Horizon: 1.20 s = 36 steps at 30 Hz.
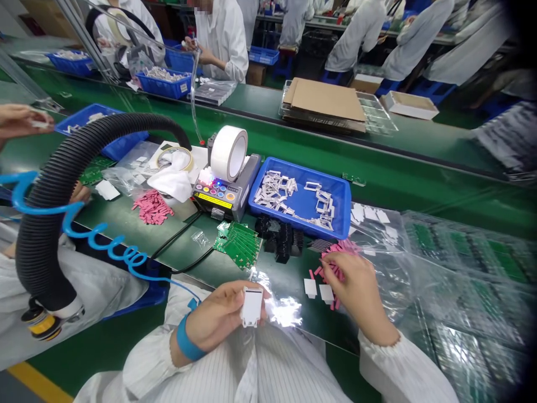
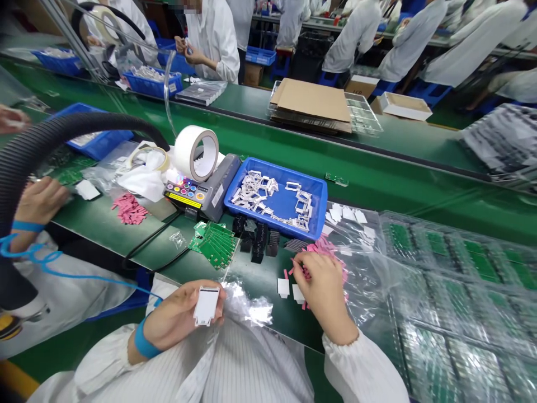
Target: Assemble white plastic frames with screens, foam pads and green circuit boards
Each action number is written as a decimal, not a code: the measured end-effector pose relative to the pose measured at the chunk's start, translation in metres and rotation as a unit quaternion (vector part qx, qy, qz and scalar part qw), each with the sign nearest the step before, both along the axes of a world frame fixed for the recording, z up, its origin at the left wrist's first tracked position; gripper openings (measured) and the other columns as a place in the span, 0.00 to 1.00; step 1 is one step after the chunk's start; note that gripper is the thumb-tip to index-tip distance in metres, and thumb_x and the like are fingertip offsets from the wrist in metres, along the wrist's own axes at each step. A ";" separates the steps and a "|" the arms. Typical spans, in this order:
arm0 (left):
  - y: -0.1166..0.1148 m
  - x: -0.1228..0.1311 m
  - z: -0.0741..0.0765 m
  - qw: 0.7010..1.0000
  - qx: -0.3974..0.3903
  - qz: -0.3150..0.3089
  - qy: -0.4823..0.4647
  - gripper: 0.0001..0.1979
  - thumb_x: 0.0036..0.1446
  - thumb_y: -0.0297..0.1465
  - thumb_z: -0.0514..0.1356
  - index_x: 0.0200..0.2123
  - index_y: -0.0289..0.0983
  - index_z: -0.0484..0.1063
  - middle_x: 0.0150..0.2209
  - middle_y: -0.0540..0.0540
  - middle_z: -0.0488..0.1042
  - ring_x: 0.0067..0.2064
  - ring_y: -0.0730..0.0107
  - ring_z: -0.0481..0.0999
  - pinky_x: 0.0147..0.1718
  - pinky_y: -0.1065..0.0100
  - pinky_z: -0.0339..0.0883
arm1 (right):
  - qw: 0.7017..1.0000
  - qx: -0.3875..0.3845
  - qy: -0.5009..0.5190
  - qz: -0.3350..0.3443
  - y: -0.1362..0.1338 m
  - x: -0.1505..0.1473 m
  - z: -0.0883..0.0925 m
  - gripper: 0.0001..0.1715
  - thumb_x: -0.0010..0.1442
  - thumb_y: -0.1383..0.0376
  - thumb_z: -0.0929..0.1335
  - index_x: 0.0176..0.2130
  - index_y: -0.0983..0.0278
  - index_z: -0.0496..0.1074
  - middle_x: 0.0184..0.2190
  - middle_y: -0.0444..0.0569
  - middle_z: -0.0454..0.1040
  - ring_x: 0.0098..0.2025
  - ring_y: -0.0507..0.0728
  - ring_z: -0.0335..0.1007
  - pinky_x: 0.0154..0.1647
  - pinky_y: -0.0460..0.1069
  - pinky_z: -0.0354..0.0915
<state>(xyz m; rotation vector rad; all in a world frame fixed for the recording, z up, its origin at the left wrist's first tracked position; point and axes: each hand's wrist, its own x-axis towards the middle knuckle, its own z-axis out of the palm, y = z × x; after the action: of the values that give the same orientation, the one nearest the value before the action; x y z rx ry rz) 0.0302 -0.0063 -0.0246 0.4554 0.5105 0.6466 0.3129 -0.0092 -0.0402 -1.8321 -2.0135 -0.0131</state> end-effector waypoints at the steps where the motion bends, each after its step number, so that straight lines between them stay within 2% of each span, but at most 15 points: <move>1: 0.000 0.000 0.001 1.000 -0.001 0.002 0.001 0.20 0.49 0.42 0.64 0.39 0.33 0.78 0.28 0.44 0.77 0.29 0.70 0.74 0.34 0.67 0.65 | 1.000 0.017 0.015 0.006 0.000 -0.009 0.010 0.10 0.61 0.62 0.62 0.31 0.61 0.69 0.29 0.48 0.76 0.33 0.58 0.70 0.38 0.54 0.59; 3: 0.001 0.001 0.003 1.000 -0.001 0.006 0.002 0.19 0.49 0.41 0.65 0.39 0.34 0.78 0.28 0.45 0.77 0.30 0.70 0.74 0.34 0.69 0.64 | 0.996 0.045 0.055 0.050 0.000 -0.033 0.033 0.06 0.61 0.64 0.63 0.32 0.60 0.67 0.28 0.45 0.75 0.33 0.56 0.70 0.42 0.54 0.61; 6: 0.001 0.002 0.005 1.000 -0.007 0.016 0.003 0.18 0.48 0.40 0.66 0.39 0.34 0.78 0.29 0.45 0.77 0.31 0.70 0.74 0.33 0.69 0.63 | 0.972 0.065 0.115 0.194 0.000 -0.074 0.064 0.05 0.58 0.70 0.64 0.33 0.60 0.67 0.26 0.41 0.73 0.31 0.53 0.69 0.54 0.58 0.55; 9: 0.000 0.000 0.006 0.999 -0.030 0.036 0.008 0.18 0.46 0.39 0.67 0.39 0.34 0.78 0.29 0.45 0.77 0.31 0.71 0.73 0.35 0.68 0.63 | 0.957 0.070 0.101 0.264 0.003 -0.104 0.077 0.06 0.58 0.71 0.64 0.33 0.60 0.68 0.26 0.41 0.73 0.34 0.52 0.68 0.59 0.62 0.47; 15: -0.001 -0.005 0.004 0.996 -0.016 0.076 0.045 0.19 0.45 0.39 0.68 0.38 0.34 0.78 0.30 0.45 0.76 0.32 0.70 0.72 0.34 0.68 0.61 | 0.955 0.093 0.073 0.272 0.011 -0.123 0.073 0.08 0.59 0.72 0.64 0.31 0.61 0.69 0.24 0.41 0.73 0.34 0.53 0.65 0.59 0.63 0.45; 17: -0.001 -0.007 0.003 0.995 0.008 0.080 0.058 0.19 0.46 0.40 0.67 0.39 0.35 0.78 0.29 0.45 0.76 0.32 0.70 0.71 0.35 0.68 0.60 | 0.950 0.087 0.099 0.281 0.014 -0.127 0.071 0.08 0.59 0.73 0.65 0.31 0.61 0.70 0.24 0.40 0.72 0.34 0.53 0.65 0.59 0.63 0.44; 19: 0.000 -0.010 0.002 0.994 0.033 0.082 0.067 0.18 0.48 0.41 0.66 0.38 0.35 0.78 0.28 0.46 0.75 0.32 0.70 0.70 0.35 0.67 0.60 | 0.942 0.062 0.169 0.285 0.018 -0.132 0.065 0.08 0.59 0.72 0.65 0.30 0.61 0.71 0.25 0.41 0.71 0.34 0.53 0.66 0.57 0.61 0.49; 21: 0.002 -0.014 0.002 0.992 0.060 0.075 0.077 0.18 0.49 0.44 0.64 0.35 0.34 0.79 0.27 0.46 0.74 0.31 0.70 0.69 0.35 0.68 0.59 | 0.917 -0.014 0.288 0.277 0.022 -0.136 0.055 0.07 0.60 0.67 0.66 0.30 0.61 0.71 0.28 0.43 0.70 0.34 0.52 0.67 0.49 0.56 0.60; 23: 0.004 -0.019 0.004 0.990 0.090 0.059 0.093 0.19 0.50 0.45 0.62 0.32 0.33 0.79 0.26 0.45 0.74 0.30 0.71 0.68 0.34 0.68 0.59 | 0.866 -0.113 0.408 0.266 0.025 -0.140 0.044 0.09 0.60 0.60 0.67 0.31 0.62 0.71 0.30 0.46 0.69 0.33 0.53 0.68 0.37 0.50 0.66; 25: 0.005 -0.024 0.005 0.988 0.110 0.041 0.105 0.20 0.50 0.46 0.62 0.30 0.32 0.79 0.26 0.45 0.73 0.29 0.71 0.67 0.33 0.68 0.59 | 0.826 -0.170 0.473 0.256 0.027 -0.141 0.036 0.13 0.60 0.55 0.66 0.35 0.62 0.72 0.31 0.47 0.69 0.34 0.53 0.69 0.34 0.48 0.67; 26: 0.006 -0.025 0.005 0.988 0.111 0.033 0.103 0.21 0.49 0.46 0.62 0.29 0.32 0.79 0.26 0.45 0.73 0.29 0.71 0.68 0.32 0.69 0.59 | 0.820 -0.175 0.476 0.266 0.027 -0.141 0.035 0.15 0.60 0.54 0.65 0.38 0.62 0.72 0.33 0.47 0.69 0.36 0.53 0.69 0.36 0.49 0.67; 28: 0.007 -0.026 0.004 0.992 0.096 0.018 0.081 0.22 0.48 0.47 0.63 0.29 0.32 0.79 0.24 0.45 0.73 0.27 0.72 0.68 0.30 0.70 0.59 | 0.829 -0.160 0.433 0.316 0.028 -0.138 0.037 0.17 0.62 0.53 0.63 0.44 0.60 0.72 0.37 0.49 0.71 0.40 0.54 0.68 0.40 0.50 0.66; 31: 0.007 -0.026 0.002 0.997 0.059 -0.019 0.035 0.26 0.46 0.50 0.63 0.33 0.31 0.79 0.22 0.45 0.73 0.23 0.73 0.68 0.25 0.71 0.59 | 0.841 -0.120 0.337 0.406 0.030 -0.131 0.048 0.23 0.61 0.48 0.62 0.46 0.58 0.73 0.41 0.50 0.71 0.43 0.55 0.66 0.46 0.54 0.62; 34: 0.009 -0.031 0.006 0.995 0.072 -0.042 0.055 0.28 0.49 0.51 0.60 0.37 0.30 0.78 0.24 0.43 0.75 0.24 0.71 0.70 0.26 0.70 0.61 | 0.861 -0.069 0.279 0.420 0.034 -0.126 0.054 0.25 0.59 0.46 0.62 0.45 0.57 0.74 0.35 0.47 0.70 0.39 0.54 0.66 0.50 0.56 0.59; 36: 0.011 -0.037 0.014 0.983 0.132 0.003 0.129 0.25 0.54 0.47 0.57 0.45 0.33 0.77 0.32 0.41 0.78 0.31 0.67 0.73 0.32 0.67 0.65 | 0.876 -0.035 0.260 0.405 0.036 -0.125 0.054 0.26 0.59 0.45 0.61 0.45 0.57 0.74 0.31 0.46 0.70 0.37 0.54 0.65 0.51 0.57 0.57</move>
<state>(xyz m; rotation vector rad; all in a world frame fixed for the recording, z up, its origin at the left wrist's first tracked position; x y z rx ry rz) -0.0069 0.0045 -0.0107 0.7957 0.6747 0.6675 0.1875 0.0263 0.0142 -0.7555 -2.1929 0.7186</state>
